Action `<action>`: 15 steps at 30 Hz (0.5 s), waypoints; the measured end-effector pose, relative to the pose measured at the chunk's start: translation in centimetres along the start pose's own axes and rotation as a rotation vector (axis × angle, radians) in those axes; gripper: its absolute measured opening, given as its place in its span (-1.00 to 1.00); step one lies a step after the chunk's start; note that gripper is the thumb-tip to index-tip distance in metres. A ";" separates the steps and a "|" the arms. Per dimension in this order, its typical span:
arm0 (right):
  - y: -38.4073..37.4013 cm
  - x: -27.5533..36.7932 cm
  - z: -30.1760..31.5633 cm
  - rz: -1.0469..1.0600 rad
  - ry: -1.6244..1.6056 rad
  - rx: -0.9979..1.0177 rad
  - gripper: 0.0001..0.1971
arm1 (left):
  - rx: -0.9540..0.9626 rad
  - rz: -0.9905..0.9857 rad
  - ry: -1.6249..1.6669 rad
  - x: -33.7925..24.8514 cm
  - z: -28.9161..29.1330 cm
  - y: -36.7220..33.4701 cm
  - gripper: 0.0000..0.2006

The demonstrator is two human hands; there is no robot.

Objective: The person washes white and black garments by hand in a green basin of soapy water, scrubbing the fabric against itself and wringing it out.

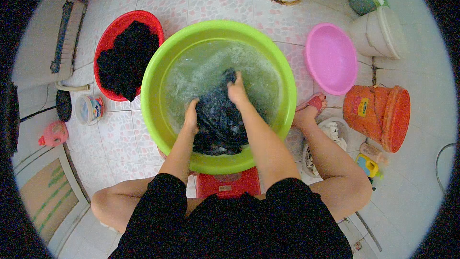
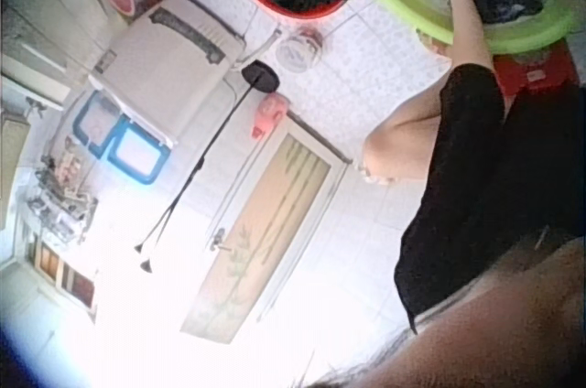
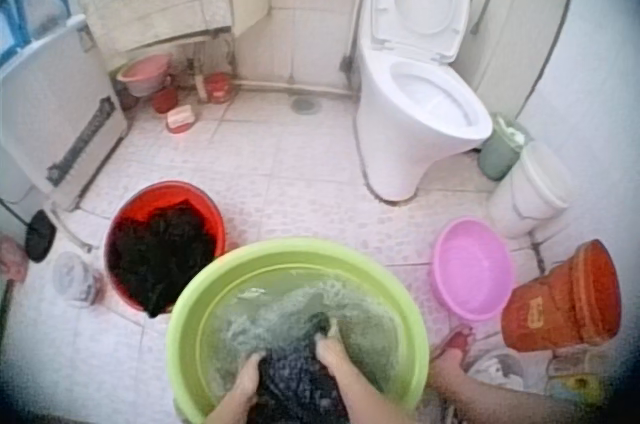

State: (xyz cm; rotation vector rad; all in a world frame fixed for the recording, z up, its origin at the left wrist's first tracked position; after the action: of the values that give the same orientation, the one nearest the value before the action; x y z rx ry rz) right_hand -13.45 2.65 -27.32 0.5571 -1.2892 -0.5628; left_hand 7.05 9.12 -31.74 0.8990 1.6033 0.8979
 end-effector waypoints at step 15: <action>16.9 13.3 -8.6 0.904 0.756 -0.217 -0.78 | 0.988 -0.381 0.977 -4.1 -10.0 4.8 -0.58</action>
State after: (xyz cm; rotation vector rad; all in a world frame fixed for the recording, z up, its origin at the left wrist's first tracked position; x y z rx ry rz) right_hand -1.23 6.90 -8.08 -0.0480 -0.6236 0.2624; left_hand -1.53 6.46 -24.02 0.7376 3.0736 0.1772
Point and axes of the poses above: each hand's wrist, its own y-axis away from the middle knuckle, its own z-axis out of the back of the hand, x = y × z, the point moved 9 cm from there along -y, towards the middle knuckle, and after that the axes turned 11 degrees about x, right-handed, at the moved point
